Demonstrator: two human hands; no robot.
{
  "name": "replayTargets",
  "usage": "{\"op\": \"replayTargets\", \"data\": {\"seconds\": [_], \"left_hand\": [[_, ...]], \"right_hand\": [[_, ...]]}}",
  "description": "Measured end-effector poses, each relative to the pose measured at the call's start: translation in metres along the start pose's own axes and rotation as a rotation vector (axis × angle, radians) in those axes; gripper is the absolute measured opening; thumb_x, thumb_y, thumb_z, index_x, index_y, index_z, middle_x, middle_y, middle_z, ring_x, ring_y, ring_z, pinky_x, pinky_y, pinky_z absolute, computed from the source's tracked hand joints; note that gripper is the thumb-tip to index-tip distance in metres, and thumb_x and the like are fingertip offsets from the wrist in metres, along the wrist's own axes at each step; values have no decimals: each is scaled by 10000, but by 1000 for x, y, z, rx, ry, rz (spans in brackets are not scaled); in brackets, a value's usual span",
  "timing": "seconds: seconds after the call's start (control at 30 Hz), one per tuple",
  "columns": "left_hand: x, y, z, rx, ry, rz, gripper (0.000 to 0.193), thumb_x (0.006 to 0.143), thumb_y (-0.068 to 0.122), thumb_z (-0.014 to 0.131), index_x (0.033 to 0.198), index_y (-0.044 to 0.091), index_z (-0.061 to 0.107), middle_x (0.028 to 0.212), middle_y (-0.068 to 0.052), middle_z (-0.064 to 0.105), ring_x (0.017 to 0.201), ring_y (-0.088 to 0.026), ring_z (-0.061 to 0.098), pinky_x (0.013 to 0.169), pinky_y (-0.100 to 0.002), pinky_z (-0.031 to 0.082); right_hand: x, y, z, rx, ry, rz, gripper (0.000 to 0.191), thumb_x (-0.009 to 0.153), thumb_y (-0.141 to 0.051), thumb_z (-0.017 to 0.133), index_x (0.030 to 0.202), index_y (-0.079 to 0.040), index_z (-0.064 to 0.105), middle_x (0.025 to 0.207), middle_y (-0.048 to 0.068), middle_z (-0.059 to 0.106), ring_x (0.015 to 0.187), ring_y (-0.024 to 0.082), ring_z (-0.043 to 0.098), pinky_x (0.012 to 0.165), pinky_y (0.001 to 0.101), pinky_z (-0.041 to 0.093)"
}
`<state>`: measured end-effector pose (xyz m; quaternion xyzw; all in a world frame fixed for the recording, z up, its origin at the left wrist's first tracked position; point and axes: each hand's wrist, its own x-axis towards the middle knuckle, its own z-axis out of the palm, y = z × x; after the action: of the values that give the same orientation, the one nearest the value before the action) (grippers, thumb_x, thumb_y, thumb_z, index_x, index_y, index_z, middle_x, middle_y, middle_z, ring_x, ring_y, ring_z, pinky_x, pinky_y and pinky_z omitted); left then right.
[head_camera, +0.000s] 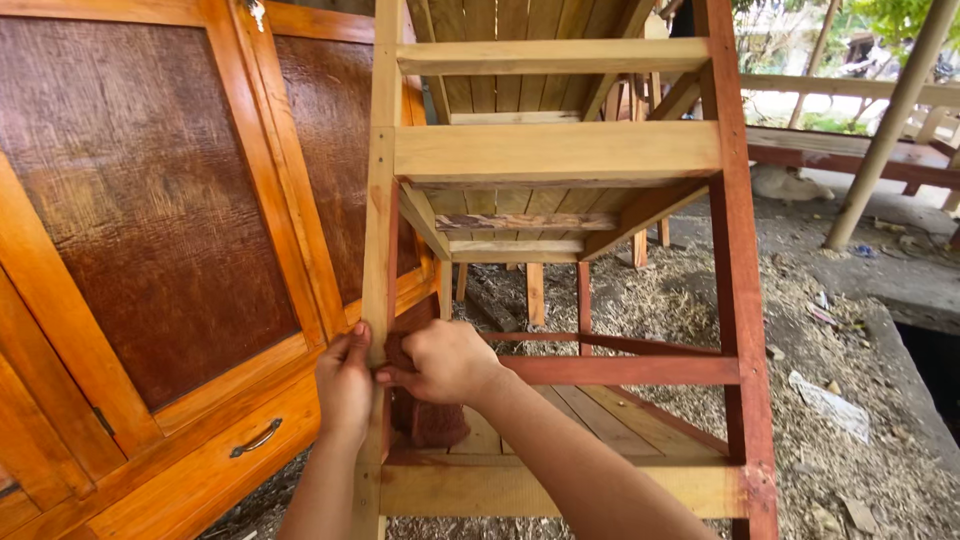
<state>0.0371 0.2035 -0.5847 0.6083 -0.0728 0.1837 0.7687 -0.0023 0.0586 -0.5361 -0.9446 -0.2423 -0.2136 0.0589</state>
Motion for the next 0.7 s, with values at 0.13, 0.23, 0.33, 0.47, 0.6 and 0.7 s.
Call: {"op": "replayTargets", "data": {"seconds": [0.13, 0.23, 0.33, 0.47, 0.6, 0.7], "left_hand": [[-3, 0, 0, -107, -79, -52, 432, 1029, 376, 609, 914, -26, 718, 766, -96, 671, 678, -188, 587, 650, -328, 459], [-4, 1, 0, -84, -69, 30, 441, 1042, 366, 623, 892, -37, 724, 813, -47, 660, 743, -128, 548, 684, -304, 445], [-3, 4, 0, -99, -81, 11, 417, 1028, 370, 620, 934, -16, 745, 854, -40, 690, 778, -124, 580, 716, -290, 463], [-2, 9, 0, -185, -93, -79, 407, 997, 376, 637, 1033, -16, 744, 962, -62, 727, 860, -147, 638, 791, -305, 504], [1, 10, 1, -245, -123, -99, 412, 943, 357, 662, 1129, -3, 731, 1093, -43, 746, 1018, -110, 664, 913, -287, 499], [3, 8, 1, -347, -158, -130, 423, 963, 356, 675, 1133, -28, 725, 1073, -70, 735, 976, -148, 648, 895, -311, 496]], "right_hand": [[-10, 7, 2, 124, 261, -97, 456, 880, -488, 740, 684, -83, 668, 578, 103, 645, 624, 341, 685, 581, 453, 545], [-16, 6, -1, 453, 273, -39, 333, 883, -424, 728, 754, -118, 701, 590, 77, 664, 598, 275, 719, 563, 408, 570], [-14, -4, -7, 245, 262, 84, 445, 889, -454, 764, 695, -61, 692, 668, 143, 696, 673, 331, 713, 647, 430, 587], [1, -11, -18, 62, -145, 135, 539, 815, -557, 783, 851, -21, 743, 839, 230, 729, 837, 376, 723, 806, 462, 575], [20, -1, -26, 451, -276, 126, 567, 757, -542, 780, 945, -9, 742, 965, 229, 749, 955, 340, 733, 863, 436, 575], [22, 2, -23, 520, -227, 6, 490, 829, -507, 695, 964, -40, 752, 948, 213, 760, 921, 339, 741, 829, 436, 572]]}}
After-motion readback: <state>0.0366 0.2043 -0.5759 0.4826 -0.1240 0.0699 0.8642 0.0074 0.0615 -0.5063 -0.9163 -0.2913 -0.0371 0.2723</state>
